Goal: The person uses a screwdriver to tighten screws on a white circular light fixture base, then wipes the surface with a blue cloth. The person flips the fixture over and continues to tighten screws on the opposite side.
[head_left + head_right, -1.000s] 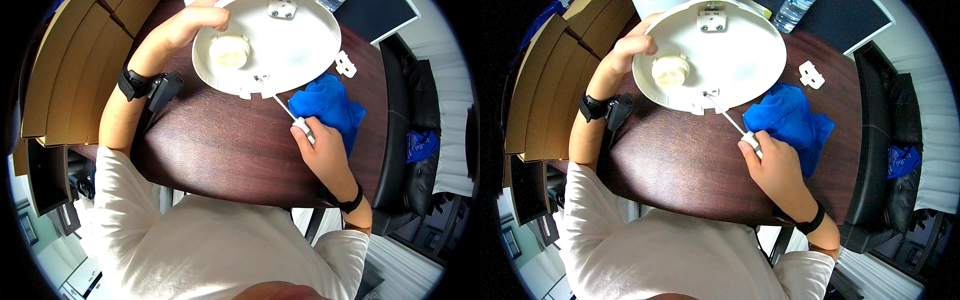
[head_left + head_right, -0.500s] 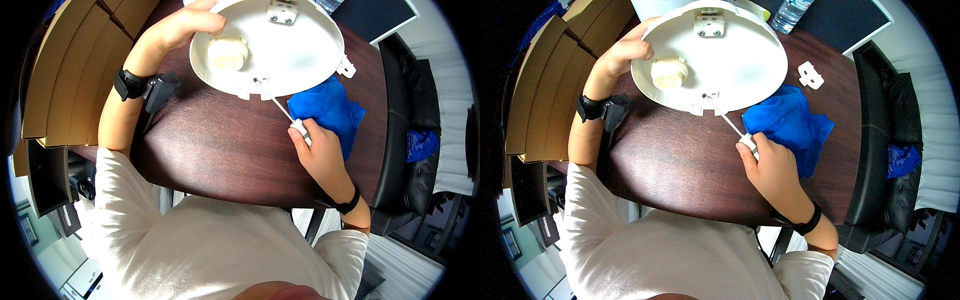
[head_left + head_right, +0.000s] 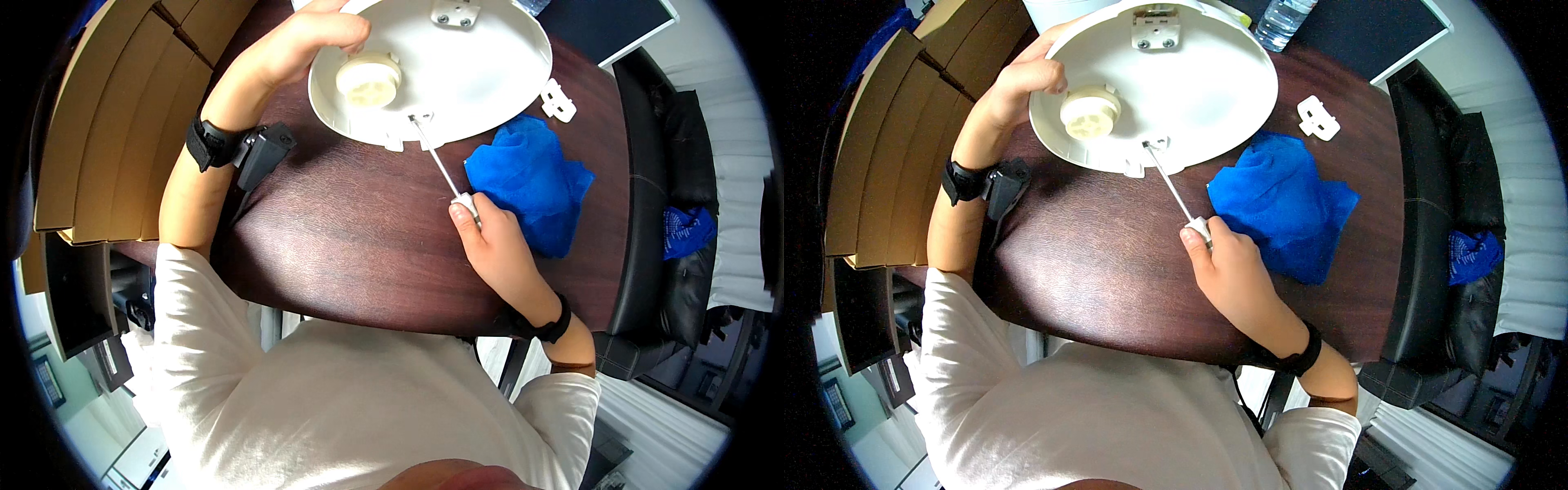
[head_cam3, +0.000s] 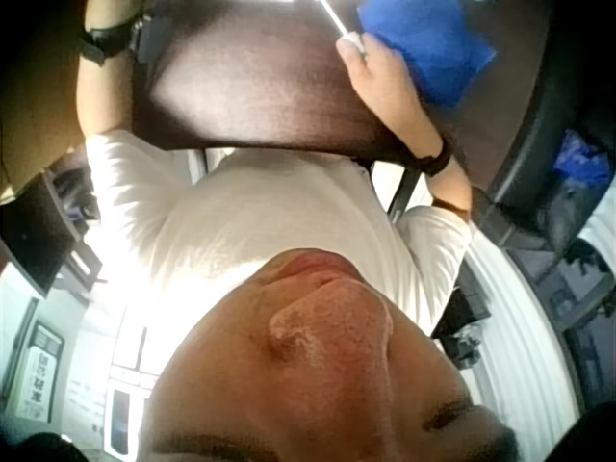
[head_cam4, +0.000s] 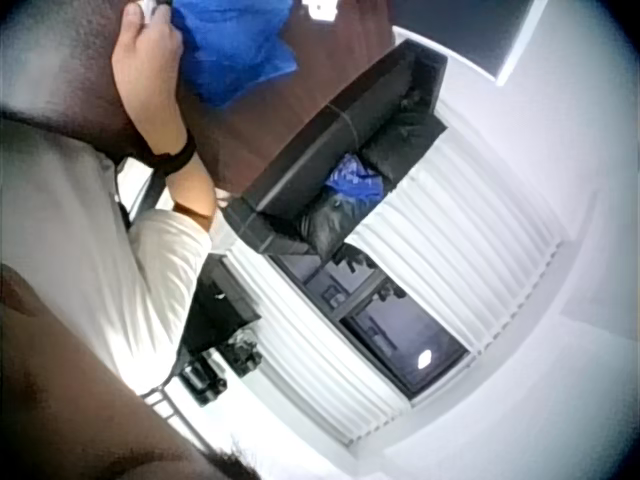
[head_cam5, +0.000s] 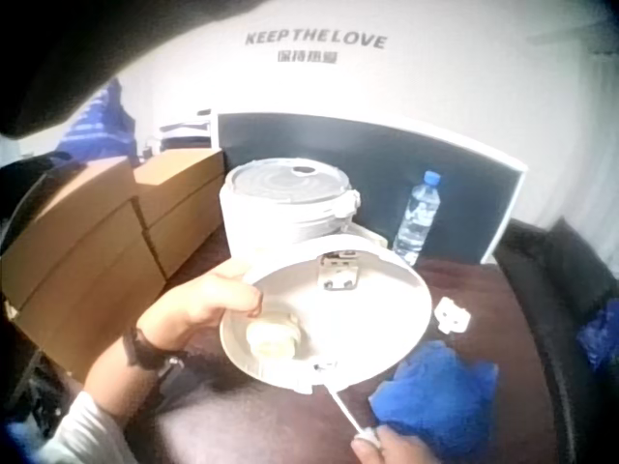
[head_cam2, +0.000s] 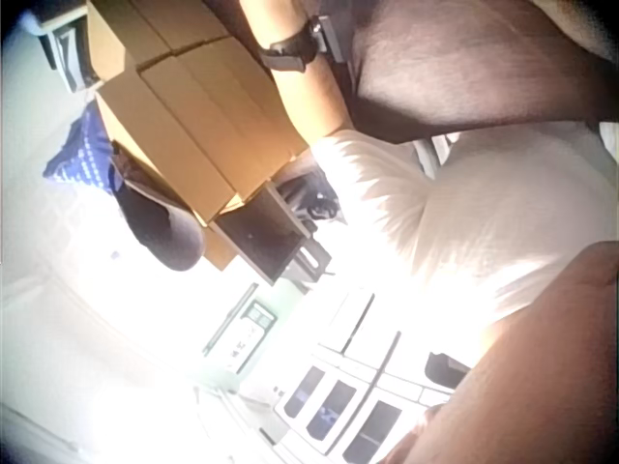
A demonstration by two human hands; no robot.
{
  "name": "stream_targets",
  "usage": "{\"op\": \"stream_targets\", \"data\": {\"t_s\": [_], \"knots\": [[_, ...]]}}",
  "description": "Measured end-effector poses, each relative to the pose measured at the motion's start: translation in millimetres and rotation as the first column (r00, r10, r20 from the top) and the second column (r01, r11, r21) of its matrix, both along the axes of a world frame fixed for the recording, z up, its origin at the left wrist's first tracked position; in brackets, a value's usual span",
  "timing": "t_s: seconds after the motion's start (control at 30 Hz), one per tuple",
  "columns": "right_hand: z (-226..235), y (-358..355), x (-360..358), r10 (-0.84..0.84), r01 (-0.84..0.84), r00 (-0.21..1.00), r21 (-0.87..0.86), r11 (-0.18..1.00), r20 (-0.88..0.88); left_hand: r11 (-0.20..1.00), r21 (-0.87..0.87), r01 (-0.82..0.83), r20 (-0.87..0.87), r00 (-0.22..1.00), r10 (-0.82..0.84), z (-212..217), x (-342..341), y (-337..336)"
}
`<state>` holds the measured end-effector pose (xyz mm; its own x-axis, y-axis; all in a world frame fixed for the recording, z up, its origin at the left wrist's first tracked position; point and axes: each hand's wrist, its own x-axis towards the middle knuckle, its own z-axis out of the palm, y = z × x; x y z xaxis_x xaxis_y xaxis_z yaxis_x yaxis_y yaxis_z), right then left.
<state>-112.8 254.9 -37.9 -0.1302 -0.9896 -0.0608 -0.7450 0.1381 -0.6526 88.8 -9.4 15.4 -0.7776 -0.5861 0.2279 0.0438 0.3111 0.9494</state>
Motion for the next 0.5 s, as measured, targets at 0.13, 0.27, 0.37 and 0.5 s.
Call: {"op": "stream_targets", "data": {"t_s": [0.13, 0.27, 0.37, 0.5], "knots": [[1, -5, 5, -0.263, -0.044, 0.654, 0.382, 0.923, 0.709, 0.999, -0.046, -0.005, 0.007, 1.000, 0.005, 0, 2, -3], [-1, -4, 10, -0.425, -0.250, 0.094, 0.434, 0.865, 0.901, 0.998, -0.052, 0.041, 0.050, 0.998, -0.038, 1, 2, -6], [0, -6, 8, -0.388, -0.182, 0.277, 0.444, 0.877, 0.879, 0.996, -0.054, 0.065, 0.099, 0.993, -0.060, 2, 7, -15], [2, -5, -5, -0.089, 0.032, 0.925, 0.158, 0.987, 0.368, 0.993, -0.092, 0.068, 0.014, 0.998, -0.067, 12, -5, 0]]}}
